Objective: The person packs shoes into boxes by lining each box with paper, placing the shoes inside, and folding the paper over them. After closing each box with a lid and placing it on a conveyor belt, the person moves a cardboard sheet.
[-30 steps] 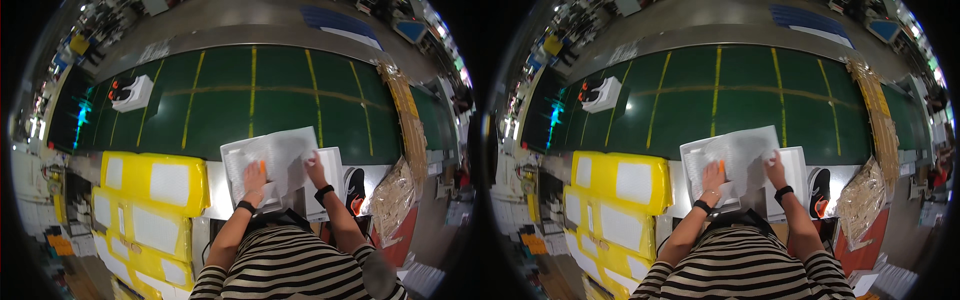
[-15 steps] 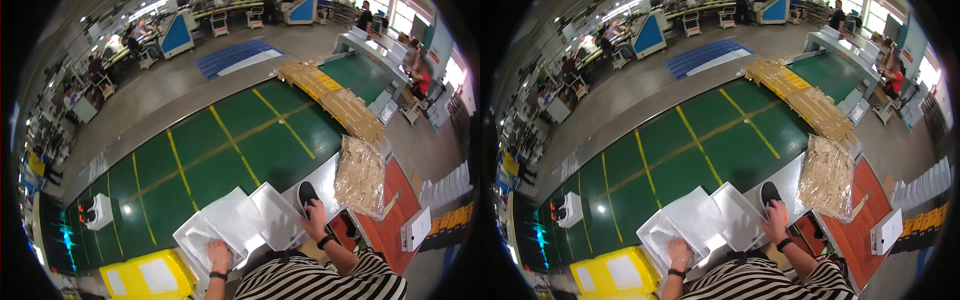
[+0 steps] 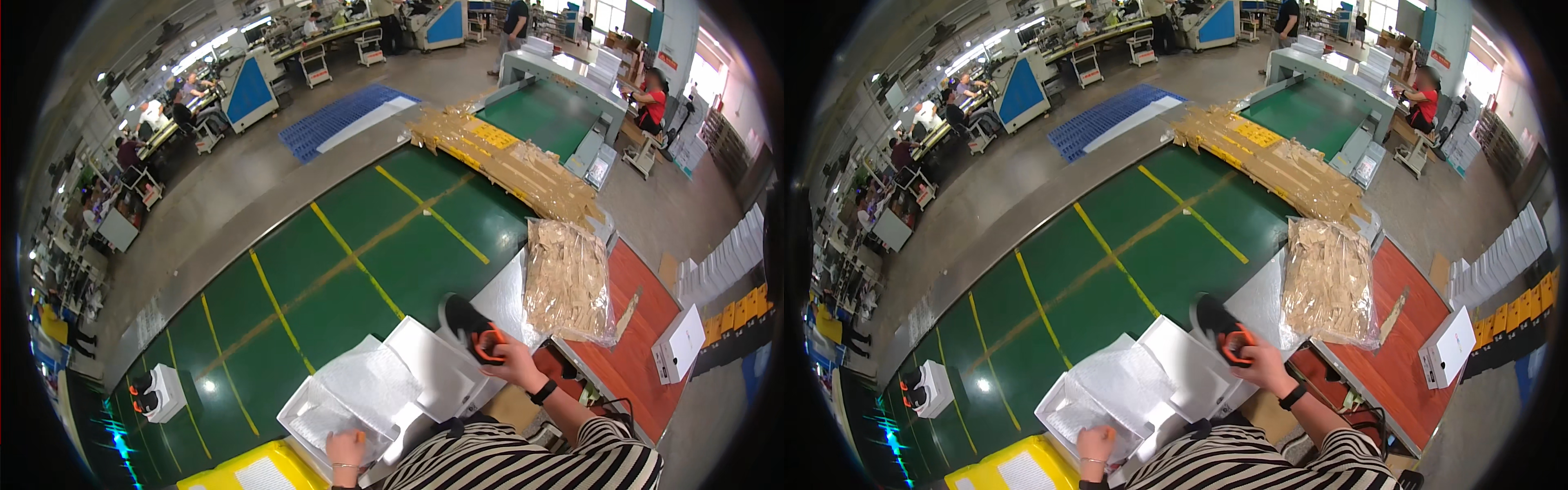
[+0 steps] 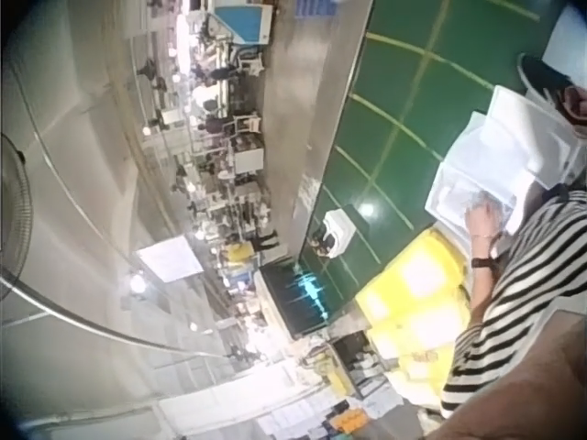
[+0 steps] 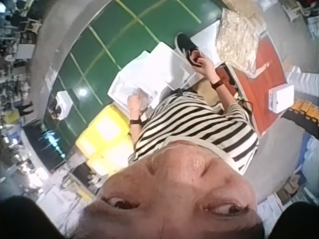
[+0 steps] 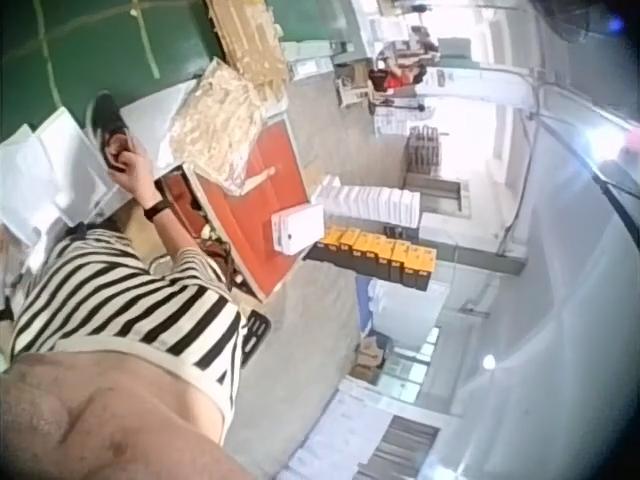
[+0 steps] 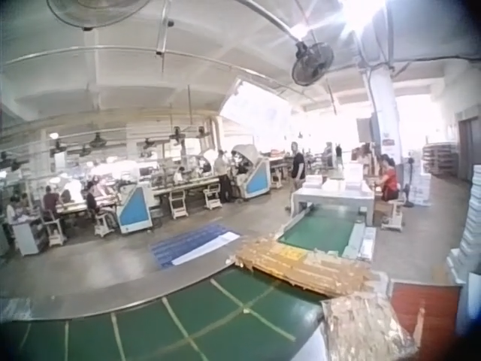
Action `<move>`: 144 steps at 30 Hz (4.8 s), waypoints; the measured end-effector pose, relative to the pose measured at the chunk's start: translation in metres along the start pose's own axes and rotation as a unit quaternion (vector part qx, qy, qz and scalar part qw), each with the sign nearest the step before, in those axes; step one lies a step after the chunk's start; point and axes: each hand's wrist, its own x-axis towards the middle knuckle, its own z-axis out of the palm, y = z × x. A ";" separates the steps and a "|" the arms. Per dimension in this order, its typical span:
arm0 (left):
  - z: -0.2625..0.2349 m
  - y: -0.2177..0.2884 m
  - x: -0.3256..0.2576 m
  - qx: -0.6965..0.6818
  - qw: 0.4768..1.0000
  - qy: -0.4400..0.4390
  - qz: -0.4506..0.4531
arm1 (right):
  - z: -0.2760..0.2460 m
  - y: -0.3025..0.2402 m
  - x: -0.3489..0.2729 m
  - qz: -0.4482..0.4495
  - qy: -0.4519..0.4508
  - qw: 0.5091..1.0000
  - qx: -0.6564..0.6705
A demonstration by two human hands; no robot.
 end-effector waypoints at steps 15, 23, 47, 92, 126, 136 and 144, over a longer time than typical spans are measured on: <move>-0.082 -0.041 -0.083 -0.251 0.887 0.379 0.083 | 0.152 -0.132 0.029 0.080 -0.378 0.814 0.435; -0.017 -0.065 0.009 -0.742 0.622 0.185 -0.167 | 0.245 -0.044 -0.009 0.565 -0.417 0.430 0.568; 0.013 -0.107 0.046 -0.097 0.923 0.364 -0.072 | 0.227 -0.176 0.053 -0.276 -0.194 0.936 0.099; 0.015 -0.040 -0.028 -0.130 0.941 0.311 0.024 | 0.241 -0.150 -0.013 -0.178 -0.526 0.805 0.210; 0.000 -0.049 -0.066 -0.577 0.735 0.337 -0.111 | 0.286 -0.138 0.007 0.248 -0.378 0.757 0.472; 0.052 -0.058 -0.038 -0.552 0.716 0.394 -0.164 | 0.337 -0.127 0.015 0.116 -0.288 0.927 0.210; 0.119 -0.076 -0.037 -0.773 0.510 0.330 -0.180 | 0.298 -0.145 0.014 0.190 -0.398 0.838 0.321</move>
